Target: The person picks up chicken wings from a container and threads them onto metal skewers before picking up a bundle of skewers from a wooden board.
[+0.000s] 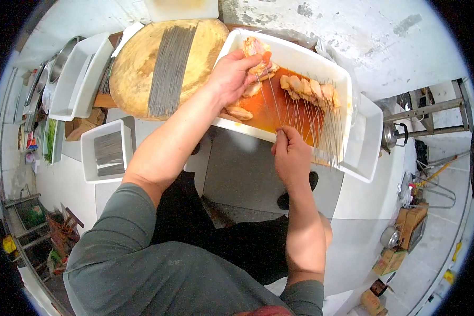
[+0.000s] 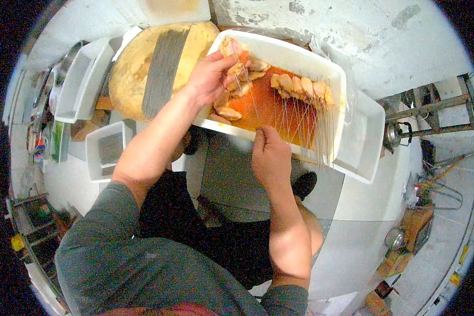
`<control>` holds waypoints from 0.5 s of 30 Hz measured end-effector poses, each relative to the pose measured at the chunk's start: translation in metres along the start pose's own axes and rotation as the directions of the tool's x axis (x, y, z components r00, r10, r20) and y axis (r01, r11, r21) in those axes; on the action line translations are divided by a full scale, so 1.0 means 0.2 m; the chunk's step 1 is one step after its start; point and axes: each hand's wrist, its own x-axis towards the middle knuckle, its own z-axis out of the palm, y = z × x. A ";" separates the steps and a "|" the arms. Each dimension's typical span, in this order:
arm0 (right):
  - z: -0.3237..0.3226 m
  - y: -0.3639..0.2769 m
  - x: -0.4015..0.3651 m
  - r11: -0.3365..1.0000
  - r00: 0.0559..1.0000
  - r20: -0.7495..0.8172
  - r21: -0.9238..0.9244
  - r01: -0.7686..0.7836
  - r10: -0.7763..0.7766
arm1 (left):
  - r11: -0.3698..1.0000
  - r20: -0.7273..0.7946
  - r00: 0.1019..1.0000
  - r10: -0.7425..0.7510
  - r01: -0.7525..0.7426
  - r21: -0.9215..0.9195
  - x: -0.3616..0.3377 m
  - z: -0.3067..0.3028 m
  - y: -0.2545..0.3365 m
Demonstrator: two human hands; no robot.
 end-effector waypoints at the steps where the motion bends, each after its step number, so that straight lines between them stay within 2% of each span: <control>1: 0.00 0.00 0.00 1.000 1.000 -0.001 0.012 0.000 0.000 | 1.000 -0.019 1.000 -0.007 0.007 -0.011 -0.01 0.02 0.01; 2: 0.00 0.00 0.00 1.000 1.000 -0.001 0.015 0.005 -0.005 | 1.000 -0.038 0.999 -0.014 0.013 -0.022 -0.02 0.04 0.01; 5: 0.00 -0.02 0.01 1.000 1.000 -0.011 0.017 0.025 -0.024 | 0.985 -0.022 0.994 -0.103 0.105 0.137 0.00 -0.02 -0.04; 8: 0.01 -0.02 0.03 0.999 1.000 -0.013 0.043 0.015 -0.014 | 0.985 -0.027 0.995 -0.097 0.100 0.138 -0.06 0.06 -0.04; 11: 0.00 -0.05 0.05 0.996 1.000 0.016 0.091 -0.023 0.021 | 0.981 0.029 0.994 -0.102 0.095 0.170 -0.04 0.05 -0.06; 13: 0.00 -0.06 0.07 0.998 1.000 0.004 0.063 -0.008 0.007 | 0.986 0.034 0.993 -0.115 0.109 0.125 -0.03 0.02 -0.07; 15: 0.00 -0.07 0.09 0.990 0.998 0.026 0.129 -0.053 0.050 | 0.992 0.037 0.993 -0.116 0.114 0.059 -0.04 0.02 -0.06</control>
